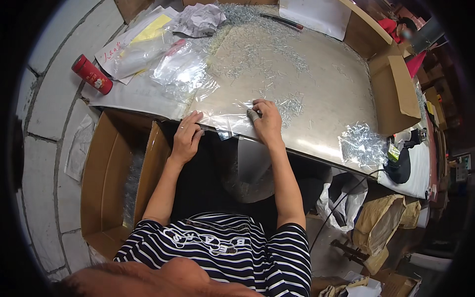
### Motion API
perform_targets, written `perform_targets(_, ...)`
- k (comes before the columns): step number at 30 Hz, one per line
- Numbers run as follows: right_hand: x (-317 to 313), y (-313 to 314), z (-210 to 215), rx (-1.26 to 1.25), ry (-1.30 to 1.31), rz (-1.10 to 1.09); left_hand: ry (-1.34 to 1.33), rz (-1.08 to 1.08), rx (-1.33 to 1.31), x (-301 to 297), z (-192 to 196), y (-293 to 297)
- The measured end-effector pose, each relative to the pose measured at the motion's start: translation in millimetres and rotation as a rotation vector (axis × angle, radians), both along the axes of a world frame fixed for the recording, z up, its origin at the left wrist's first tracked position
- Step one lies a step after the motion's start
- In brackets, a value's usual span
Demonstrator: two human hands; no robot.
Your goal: Packing small metal components into plastic bags and bubble wrap at a workstation.
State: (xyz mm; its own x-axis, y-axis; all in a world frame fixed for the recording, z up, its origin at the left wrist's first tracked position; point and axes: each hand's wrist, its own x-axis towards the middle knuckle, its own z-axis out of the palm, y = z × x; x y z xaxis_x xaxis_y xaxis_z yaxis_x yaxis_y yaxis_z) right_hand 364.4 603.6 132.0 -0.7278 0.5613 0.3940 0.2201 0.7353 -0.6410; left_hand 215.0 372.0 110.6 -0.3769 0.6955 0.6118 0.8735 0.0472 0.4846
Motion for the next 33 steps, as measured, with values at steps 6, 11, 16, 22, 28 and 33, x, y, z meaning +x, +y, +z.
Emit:
perform_targets(6,9.4,-8.9,4.4,0.071,0.014,-0.130,0.023,-0.023,-0.025,0.9,4.9,0.1)
perform_targets(11,14.8,-12.8,-1.1,0.167,-0.044,-0.152,-0.045,-0.035,-0.025,-0.9,7.3,-1.0)
perform_targets(16,12.0,-12.7,-6.6,0.170,-0.032,-0.164,0.076,0.125,-0.064,8.5,20.8,19.1)
perform_targets(22,13.5,-10.8,-6.2,0.135,-0.022,-0.160,0.138,-0.191,-0.295,24.3,18.1,41.7)
perform_targets(28,20.7,-3.5,-2.1,0.092,-0.017,-0.140,0.184,-0.130,-0.298,10.2,7.7,30.0)
perform_targets(33,21.9,-2.0,-2.6,0.070,-0.037,-0.150,0.140,-0.149,-0.268,8.4,6.2,31.1)
